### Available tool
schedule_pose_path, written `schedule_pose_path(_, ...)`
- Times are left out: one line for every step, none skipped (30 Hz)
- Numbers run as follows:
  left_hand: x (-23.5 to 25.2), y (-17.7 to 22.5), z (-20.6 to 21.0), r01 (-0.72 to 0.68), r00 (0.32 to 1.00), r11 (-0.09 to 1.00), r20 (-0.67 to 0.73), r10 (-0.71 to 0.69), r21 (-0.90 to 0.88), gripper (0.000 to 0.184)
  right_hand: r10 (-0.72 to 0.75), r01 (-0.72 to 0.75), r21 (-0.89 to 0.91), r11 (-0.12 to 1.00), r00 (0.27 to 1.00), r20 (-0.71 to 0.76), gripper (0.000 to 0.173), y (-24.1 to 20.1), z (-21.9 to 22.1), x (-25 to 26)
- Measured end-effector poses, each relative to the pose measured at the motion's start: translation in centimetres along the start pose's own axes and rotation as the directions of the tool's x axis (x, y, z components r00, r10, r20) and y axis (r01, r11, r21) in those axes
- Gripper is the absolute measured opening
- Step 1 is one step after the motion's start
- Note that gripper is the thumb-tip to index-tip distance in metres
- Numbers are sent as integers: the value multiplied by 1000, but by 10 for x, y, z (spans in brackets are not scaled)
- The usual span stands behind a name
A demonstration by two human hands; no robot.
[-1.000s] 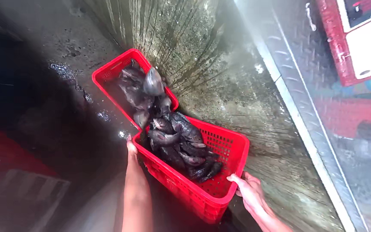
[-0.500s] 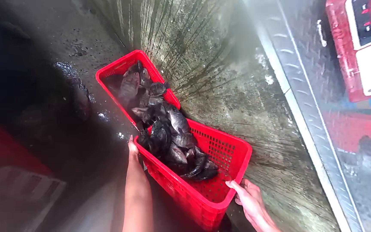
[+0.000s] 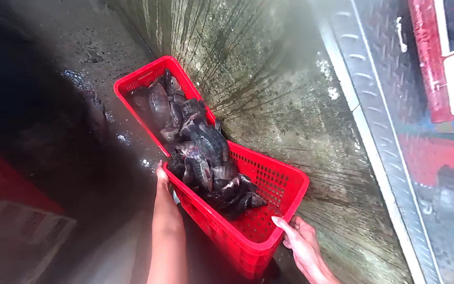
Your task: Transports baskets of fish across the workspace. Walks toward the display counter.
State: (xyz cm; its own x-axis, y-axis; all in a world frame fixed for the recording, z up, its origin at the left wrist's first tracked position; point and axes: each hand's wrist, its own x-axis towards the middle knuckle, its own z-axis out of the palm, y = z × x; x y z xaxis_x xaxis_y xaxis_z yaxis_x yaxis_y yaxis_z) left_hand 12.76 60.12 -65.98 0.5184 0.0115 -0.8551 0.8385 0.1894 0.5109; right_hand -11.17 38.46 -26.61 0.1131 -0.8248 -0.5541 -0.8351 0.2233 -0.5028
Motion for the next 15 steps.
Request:
schedule_pose_path(3,-1,2,-1,1000,1000,3,1,17,55,-7,7,5,1000,1000,2,29,0,1,1)
schedule_pose_path(4,-3,4,4,1000,999,3,-4,36,55,-15,15,13,1000,1000,4,28,0,1,2)
schedule_pose_path(5,-6,4,13,1000,999,0,-13,47,55,-14,14,15,1000,1000,5,28,1,1,2)
schedule_pose_path(8,-9,5,21,1000,999,2,-21,40,55,-12,12,19,1000,1000,5,28,1,2,1)
schedule_pose_path(11,-10,7,23,1000,1000,16,-23,21,54,-11,11,19,1000,1000,2,27,1,3,1)
schedule_pose_path(14,-12,8,21,999,1000,42,-21,1,53,-10,10,8,1000,1000,-2,27,1,2,1)
schedule_pose_path(17,-15,9,18,998,1000,63,-17,-15,52,-11,11,-3,1000,1000,-7,28,1,3,1)
schedule_pose_path(19,-16,9,17,997,1000,72,-15,-25,51,-13,13,-11,1000,1000,-10,28,1,3,1)
schedule_pose_path(18,-18,8,13,997,1000,79,-11,-25,51,-16,15,-13,1000,1000,-15,28,3,3,0)
schedule_pose_path(15,-17,9,10,997,1000,78,-8,-21,50,-17,16,-15,1000,1000,-22,27,4,3,-1)
schedule_pose_path(11,-14,11,10,996,1000,84,-8,-20,50,-15,14,-23,1000,999,-32,27,6,2,-1)
schedule_pose_path(8,-14,12,10,997,1000,80,-8,-21,49,-6,5,-24,1000,999,-41,26,9,1,-1)
schedule_pose_path(6,-16,10,7,997,1000,78,-5,-23,49,4,-5,-18,1000,999,-46,25,14,0,1)
schedule_pose_path(6,-18,8,-3,996,1000,89,5,-21,50,14,-14,-7,1000,999,-50,24,20,-2,3)
schedule_pose_path(4,-19,7,-19,995,1000,100,21,-20,50,27,-27,8,1000,998,-53,23,27,-3,5)
